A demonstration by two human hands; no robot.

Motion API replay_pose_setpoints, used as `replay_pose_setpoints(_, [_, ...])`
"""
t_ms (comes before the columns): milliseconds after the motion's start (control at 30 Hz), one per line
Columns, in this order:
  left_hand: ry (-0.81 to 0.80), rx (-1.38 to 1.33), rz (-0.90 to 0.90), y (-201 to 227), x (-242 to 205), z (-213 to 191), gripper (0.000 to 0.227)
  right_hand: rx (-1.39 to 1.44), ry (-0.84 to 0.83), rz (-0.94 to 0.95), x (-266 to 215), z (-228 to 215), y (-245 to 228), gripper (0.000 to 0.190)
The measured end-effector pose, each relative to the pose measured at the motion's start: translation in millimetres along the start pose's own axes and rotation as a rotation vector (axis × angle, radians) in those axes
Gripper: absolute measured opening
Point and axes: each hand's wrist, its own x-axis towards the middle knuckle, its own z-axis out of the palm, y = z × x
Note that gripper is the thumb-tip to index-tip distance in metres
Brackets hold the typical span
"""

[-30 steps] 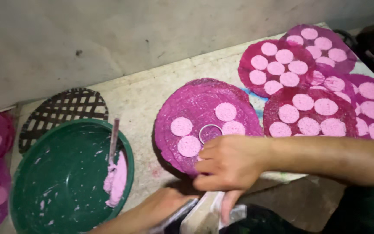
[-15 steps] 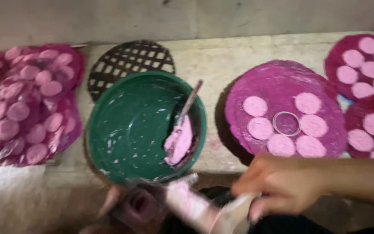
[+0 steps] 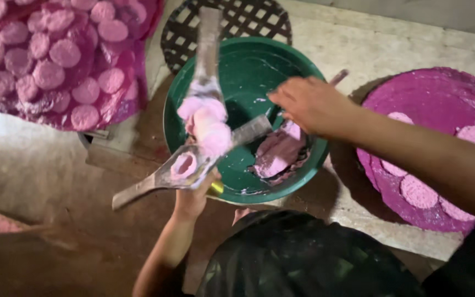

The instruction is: The person scoops pink paste from a green bowl into a handheld metal press, then uses a cylindrical tool to eject circular pink pads onto a pink glittery mat. The person repeats this cycle, arranging the finished pads in rows on the mat.

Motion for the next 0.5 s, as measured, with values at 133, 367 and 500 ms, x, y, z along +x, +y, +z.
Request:
replay_pose_setpoints(133, [0.140, 0.151, 0.176, -18, 13, 10, 0.021, -0.081, -0.775, 0.224, -4, 56, 6, 0.031])
replay_pose_setpoints(367, [0.262, -0.251, 0.145, -9, 8, 47, 0.039, -0.051, -1.012, 0.388, -7, 47, 23, 0.021])
replay_pose_setpoints(500, [0.266, -0.201, 0.169, -1, 7, 53, 0.053, 0.029, -1.052, 0.409, -8, 50, 6, 0.021])
